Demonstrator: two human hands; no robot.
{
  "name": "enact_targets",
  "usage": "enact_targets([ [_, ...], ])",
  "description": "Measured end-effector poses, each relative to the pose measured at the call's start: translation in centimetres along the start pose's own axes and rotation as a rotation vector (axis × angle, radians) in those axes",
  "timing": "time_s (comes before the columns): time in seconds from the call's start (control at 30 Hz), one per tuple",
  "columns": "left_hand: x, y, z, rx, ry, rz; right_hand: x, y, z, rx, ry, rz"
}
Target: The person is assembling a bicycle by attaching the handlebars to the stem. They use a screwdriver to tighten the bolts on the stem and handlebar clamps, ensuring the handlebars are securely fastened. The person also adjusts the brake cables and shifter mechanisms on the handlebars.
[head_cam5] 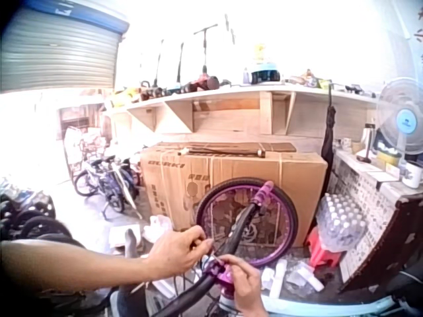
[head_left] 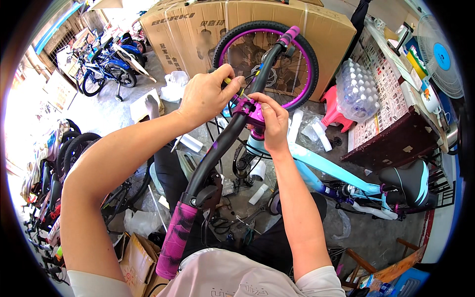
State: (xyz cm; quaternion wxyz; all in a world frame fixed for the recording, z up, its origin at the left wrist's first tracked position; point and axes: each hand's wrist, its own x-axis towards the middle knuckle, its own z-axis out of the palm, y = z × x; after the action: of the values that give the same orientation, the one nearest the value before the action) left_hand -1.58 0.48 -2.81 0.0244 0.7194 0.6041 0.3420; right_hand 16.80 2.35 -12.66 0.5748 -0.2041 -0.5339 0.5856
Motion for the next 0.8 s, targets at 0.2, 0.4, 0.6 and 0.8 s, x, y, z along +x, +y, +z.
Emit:
enact_targets([
  [0.2,0.3,-0.2,-0.2,-0.185,0.049,0.053,0.1,0.0,-0.1,0.009,-0.014,-0.048],
  [0.4,1.0,0.1,-1.7,-0.083,-0.189,-0.019,-0.3,-0.2,0.1,0.006,0.01,0.008],
  [0.6,1.3,2.0,-1.3,-0.137,-0.237,-0.315,-0.3,0.1,0.1,0.042,0.005,0.009],
  [0.8,1.1,1.4,1.1,-0.155,0.008,-0.367,-0.2,-0.2,0.0,0.02,0.02,0.02],
])
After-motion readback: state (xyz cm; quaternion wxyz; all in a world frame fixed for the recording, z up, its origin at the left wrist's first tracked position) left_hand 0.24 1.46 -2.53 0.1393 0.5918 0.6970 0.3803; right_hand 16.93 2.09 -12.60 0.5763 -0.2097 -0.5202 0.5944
